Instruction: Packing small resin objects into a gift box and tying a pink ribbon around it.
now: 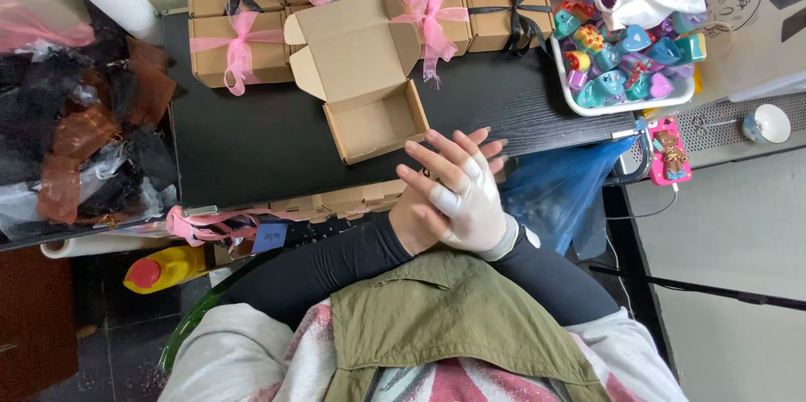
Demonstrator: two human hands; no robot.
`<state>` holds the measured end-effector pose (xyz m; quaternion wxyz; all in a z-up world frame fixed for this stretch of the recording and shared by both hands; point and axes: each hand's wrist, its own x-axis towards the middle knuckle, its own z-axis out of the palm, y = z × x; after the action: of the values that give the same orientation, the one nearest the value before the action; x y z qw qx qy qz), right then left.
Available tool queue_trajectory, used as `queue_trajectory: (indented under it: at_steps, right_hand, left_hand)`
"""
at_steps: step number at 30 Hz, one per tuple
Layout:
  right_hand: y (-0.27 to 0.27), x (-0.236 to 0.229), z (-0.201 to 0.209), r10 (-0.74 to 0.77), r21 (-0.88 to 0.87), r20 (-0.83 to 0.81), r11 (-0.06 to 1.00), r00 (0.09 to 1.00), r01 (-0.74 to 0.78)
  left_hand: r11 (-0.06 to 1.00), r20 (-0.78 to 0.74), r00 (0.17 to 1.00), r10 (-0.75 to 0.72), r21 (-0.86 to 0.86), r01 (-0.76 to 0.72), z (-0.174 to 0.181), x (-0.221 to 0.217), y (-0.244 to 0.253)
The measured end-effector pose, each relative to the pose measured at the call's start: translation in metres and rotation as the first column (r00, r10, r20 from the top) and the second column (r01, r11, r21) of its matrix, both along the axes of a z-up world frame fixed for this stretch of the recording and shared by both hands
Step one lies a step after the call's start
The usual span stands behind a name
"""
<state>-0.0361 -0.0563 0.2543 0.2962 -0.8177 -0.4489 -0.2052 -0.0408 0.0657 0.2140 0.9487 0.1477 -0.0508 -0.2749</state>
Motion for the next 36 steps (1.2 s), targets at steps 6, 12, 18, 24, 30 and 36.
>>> queue_trajectory:
  at_steps: [6, 12, 18, 24, 30, 36]
  right_hand:
    - [-0.001, 0.023, 0.008, -0.212, -0.066, 0.040, 0.975, 0.977, 0.214]
    - [0.014, 0.003, -0.037, 0.287, 0.075, -0.005, 0.955, 0.958, -0.286]
    - [0.030, 0.017, -0.019, 0.213, -0.074, 0.050, 0.975, 0.976, -0.209]
    - [0.034, 0.034, -0.004, -0.123, -0.089, 0.057, 0.988, 0.991, 0.128]
    - [0.010, 0.048, -0.046, -0.277, -0.096, -0.094, 0.959, 0.956, 0.268]
    - [-0.006, 0.028, -0.071, -0.269, -0.203, -0.115, 0.949, 0.956, 0.242]
  left_hand:
    - [0.953, -0.293, 0.955, 0.047, -0.273, -0.131, -0.087, -0.006, 0.017]
    - [0.981, 0.089, 0.987, 0.133, -0.153, -0.118, 0.002, 0.010, 0.040]
    - [1.000, 0.142, 0.990, -0.020, -0.015, 0.022, -0.076, 0.030, 0.023]
    - [0.926, -0.019, 0.937, 0.349, 0.161, -0.341, -0.023, 0.006, 0.044]
    - [0.526, 0.356, 0.737, 0.574, 0.529, -0.666, -0.024, 0.032, 0.082]
    - [-0.102, 0.871, 0.424, -0.246, 0.412, -0.905, 0.027, 0.065, 0.112]
